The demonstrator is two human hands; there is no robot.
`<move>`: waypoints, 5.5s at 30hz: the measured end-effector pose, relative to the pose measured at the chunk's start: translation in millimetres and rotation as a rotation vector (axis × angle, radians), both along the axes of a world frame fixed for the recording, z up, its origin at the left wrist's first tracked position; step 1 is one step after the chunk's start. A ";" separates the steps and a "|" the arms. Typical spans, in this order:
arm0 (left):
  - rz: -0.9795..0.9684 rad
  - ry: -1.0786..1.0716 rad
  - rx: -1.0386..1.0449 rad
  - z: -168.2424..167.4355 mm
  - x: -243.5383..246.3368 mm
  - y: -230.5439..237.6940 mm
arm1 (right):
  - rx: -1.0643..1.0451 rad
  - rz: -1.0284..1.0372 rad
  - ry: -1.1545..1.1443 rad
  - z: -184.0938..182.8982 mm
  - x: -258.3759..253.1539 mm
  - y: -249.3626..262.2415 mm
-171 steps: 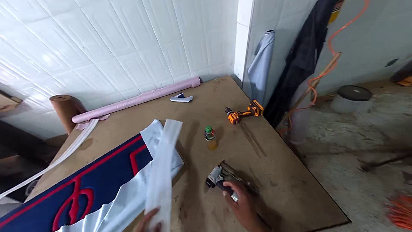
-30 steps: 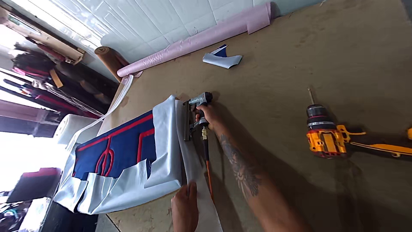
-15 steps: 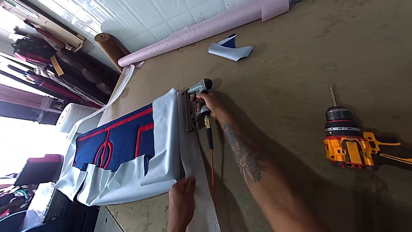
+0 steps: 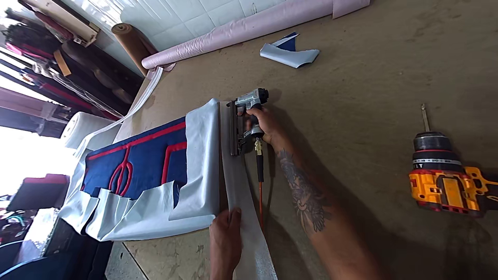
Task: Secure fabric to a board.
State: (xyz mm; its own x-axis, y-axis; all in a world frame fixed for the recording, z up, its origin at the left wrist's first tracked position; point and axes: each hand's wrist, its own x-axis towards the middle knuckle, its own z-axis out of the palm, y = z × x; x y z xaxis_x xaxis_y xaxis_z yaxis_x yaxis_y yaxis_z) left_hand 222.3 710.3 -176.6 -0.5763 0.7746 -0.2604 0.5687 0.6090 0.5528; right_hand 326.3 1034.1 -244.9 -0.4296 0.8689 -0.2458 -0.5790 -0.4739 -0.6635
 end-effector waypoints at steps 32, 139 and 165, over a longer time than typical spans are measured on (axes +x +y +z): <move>-0.030 0.070 -0.206 -18.3 -13.4 -56.6 | 0.041 0.059 -0.049 0.2 -15.0 -5.1; -1.150 0.446 0.126 32.2 -437.4 -124.6 | -0.153 -1.060 -0.106 27.1 -367.5 -551.2; -1.250 0.074 0.326 72.4 -495.5 -71.5 | -0.116 -1.071 -0.024 6.8 -478.8 -583.2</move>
State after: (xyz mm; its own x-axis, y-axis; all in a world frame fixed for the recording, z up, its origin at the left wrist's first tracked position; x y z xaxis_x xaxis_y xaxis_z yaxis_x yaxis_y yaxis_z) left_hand -273.2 638.8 -104.2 0.5753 0.8168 0.0421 0.6867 -0.5104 0.5176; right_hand -152.6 450.9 -238.1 0.5470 0.7610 -0.3488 -0.7173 0.2112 -0.6639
